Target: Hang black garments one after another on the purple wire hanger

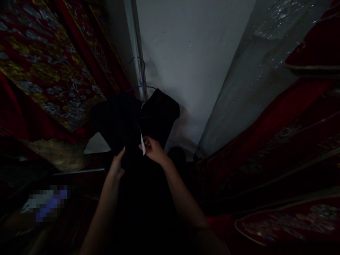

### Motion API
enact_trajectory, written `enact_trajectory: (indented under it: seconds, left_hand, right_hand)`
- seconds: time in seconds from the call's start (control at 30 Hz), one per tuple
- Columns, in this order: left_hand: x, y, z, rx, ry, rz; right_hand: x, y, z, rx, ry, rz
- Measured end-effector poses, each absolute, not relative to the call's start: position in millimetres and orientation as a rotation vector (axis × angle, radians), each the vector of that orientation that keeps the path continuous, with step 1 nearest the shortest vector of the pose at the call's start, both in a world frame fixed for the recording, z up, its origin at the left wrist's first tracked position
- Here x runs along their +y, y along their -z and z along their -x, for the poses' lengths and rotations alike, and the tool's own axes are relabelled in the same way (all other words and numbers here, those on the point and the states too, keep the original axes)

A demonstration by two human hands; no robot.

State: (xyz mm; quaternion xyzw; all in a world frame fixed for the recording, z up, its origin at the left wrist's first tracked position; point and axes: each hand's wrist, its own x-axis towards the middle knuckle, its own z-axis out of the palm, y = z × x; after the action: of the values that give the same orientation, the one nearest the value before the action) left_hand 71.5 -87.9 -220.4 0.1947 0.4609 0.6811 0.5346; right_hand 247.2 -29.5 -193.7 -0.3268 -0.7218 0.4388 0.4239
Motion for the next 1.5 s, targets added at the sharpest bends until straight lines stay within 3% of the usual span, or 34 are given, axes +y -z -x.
enact_trajectory:
  seconds: [0.17, 0.27, 0.37, 0.5, 0.7, 0.9, 1.23, 1.5]
  left_hand:
    - [-89.0, 231.3, -67.1, 1.441, -2.099, -0.740]
    - [-98.3, 225.8, -74.4, 1.703, -2.381, -1.344]
    - [-106.5, 197.6, -91.0, 1.434, -1.987, -2.094]
    - [-99.5, 155.5, -108.4, 1.241, -1.492, -2.473]
    - [-96.1, 180.4, -106.5, 1.539, -2.119, -1.825]
    - [-107.2, 226.7, -130.3, 1.389, -1.711, -1.569]
    - [-100.8, 221.7, -137.2, 1.454, -1.749, -1.633]
    - [-100.0, 230.9, -135.8, 1.469, -1.764, -1.574]
  right_hand:
    - [-35.0, 187.8, -261.6, -1.764, -1.053, 0.901]
    - [-40.3, 184.6, -264.1, -1.842, -1.036, 0.926]
    - [-45.4, 180.8, -261.7, -1.919, -1.040, 0.900]
    - [-53.2, 171.0, -263.8, -2.031, -0.983, 0.869]
    - [-71.4, 147.3, -279.9, -2.140, -0.865, 0.991]
    - [-87.0, 132.1, -285.8, -2.147, -0.731, 0.992]
    - [-63.7, 157.7, -271.6, -1.617, -0.986, 1.022]
    - [-64.5, 174.1, -273.2, -1.777, -1.016, 1.004]
